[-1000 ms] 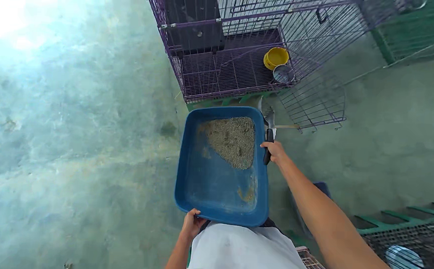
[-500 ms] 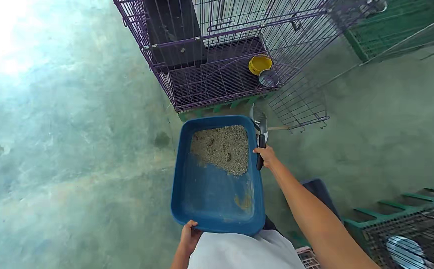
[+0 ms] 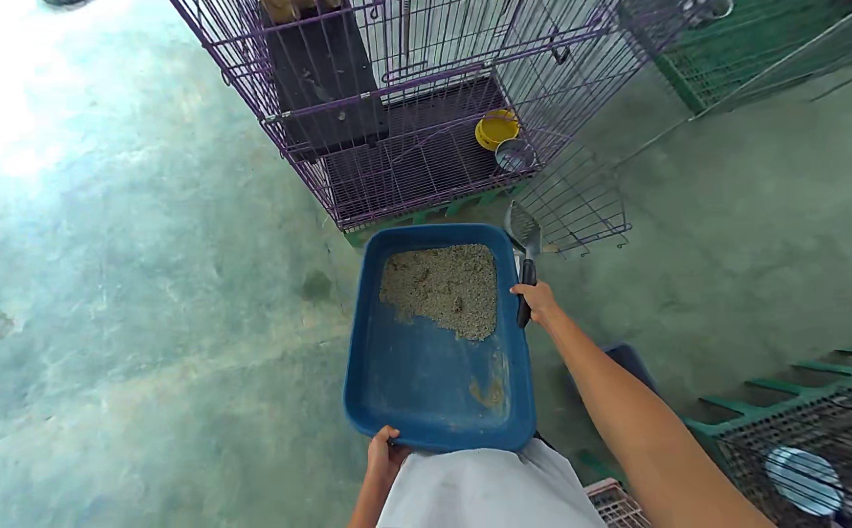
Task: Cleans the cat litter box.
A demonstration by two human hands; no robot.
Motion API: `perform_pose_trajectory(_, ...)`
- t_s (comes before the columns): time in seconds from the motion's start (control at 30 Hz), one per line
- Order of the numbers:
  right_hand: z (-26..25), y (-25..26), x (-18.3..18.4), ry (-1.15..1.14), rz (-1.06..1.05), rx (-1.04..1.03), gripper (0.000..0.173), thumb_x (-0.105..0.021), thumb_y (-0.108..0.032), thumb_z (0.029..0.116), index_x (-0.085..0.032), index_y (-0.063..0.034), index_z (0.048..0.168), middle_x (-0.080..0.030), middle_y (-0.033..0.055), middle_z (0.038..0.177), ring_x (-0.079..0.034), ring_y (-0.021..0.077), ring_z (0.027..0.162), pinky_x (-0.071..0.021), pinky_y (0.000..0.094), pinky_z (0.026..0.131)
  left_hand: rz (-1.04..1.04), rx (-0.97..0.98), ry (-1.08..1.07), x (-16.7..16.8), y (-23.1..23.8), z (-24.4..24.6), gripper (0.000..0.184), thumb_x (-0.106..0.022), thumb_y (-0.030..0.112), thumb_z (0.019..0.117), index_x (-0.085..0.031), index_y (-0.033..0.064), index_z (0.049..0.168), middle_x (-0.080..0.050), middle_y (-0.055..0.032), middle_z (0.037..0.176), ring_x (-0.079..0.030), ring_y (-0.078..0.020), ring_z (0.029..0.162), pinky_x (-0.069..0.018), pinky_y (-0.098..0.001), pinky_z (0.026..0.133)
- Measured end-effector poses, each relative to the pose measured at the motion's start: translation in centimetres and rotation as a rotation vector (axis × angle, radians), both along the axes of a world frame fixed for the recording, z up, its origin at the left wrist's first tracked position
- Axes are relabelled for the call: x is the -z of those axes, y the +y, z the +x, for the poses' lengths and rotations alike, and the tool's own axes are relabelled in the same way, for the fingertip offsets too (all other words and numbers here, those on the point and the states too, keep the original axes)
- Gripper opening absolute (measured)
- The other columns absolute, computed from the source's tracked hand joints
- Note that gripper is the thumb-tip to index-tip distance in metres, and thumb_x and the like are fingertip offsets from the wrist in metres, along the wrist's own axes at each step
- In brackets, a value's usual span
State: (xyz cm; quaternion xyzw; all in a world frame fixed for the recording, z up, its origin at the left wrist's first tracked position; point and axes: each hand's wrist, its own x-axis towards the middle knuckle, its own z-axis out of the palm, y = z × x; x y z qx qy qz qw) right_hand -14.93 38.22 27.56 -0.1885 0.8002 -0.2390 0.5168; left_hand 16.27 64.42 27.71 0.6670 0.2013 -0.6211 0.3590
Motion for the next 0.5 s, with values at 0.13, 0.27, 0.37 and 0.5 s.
perform_pose_trajectory(0.13, -1.2, 0.5, -1.8, 0.044, -0.04, 0.011, 0.046, -0.067, -0.001, 0.0944, -0.051, 0.0057, 0.137, -0.058, 0.0239, 0.126, -0.058, 0.028, 0.109, -0.0494, 0.0446, 0.093, -0.048, 0.034, -0.047, -1.3, -1.0, -0.2, 0.012, -0.043, -0.005, 0.0944, -0.049, -0.0007, 0.104, -0.063, -0.0147, 0.078, -0.067, -0.0216, 0.063, -0.0597, -0.0354, 0.058)
perform_pose_trajectory(0.27, -2.0, 2.3, -4.7, 0.06, -0.091, 0.052, 0.047, -0.066, 0.001, 0.0948, -0.049, 0.006, 0.138, -0.057, 0.0245, 0.125, -0.058, 0.0283, 0.107, -0.0493, 0.0451, 0.092, -0.107, 0.08, -0.09, -3.6, -0.9, 0.5, 0.01, -0.045, -0.006, 0.0946, -0.049, -0.0002, 0.101, -0.064, -0.0124, 0.073, -0.067, -0.0199, 0.059, -0.059, -0.0343, 0.055)
perform_pose_trajectory(0.37, -0.9, 2.2, -8.0, 0.097, -0.139, 0.022, 0.047, -0.066, 0.002, 0.0936, -0.049, 0.0071, 0.137, -0.057, 0.0256, 0.123, -0.058, 0.03, 0.106, -0.0497, 0.0467, 0.091, -0.136, 0.11, -0.061, -2.2, -1.3, 0.9, 0.011, -0.045, -0.005, 0.0942, -0.048, 0.0, 0.104, -0.063, -0.0132, 0.077, -0.067, -0.0215, 0.064, -0.0594, -0.037, 0.058)
perform_pose_trajectory(0.5, 0.0, -0.6, -9.8, 0.191, -0.14, -0.068, 0.049, -0.068, 0.0, 0.0913, -0.051, 0.0078, 0.136, -0.059, 0.0277, 0.125, -0.06, 0.0341, 0.112, -0.0506, 0.0511, 0.095, -0.136, 0.131, 0.072, 0.9, -3.2, -0.7, 0.015, -0.042, 0.002, 0.0976, -0.049, 0.0012, 0.111, -0.062, -0.0143, 0.09, -0.065, -0.022, 0.073, -0.0579, -0.0364, 0.065)
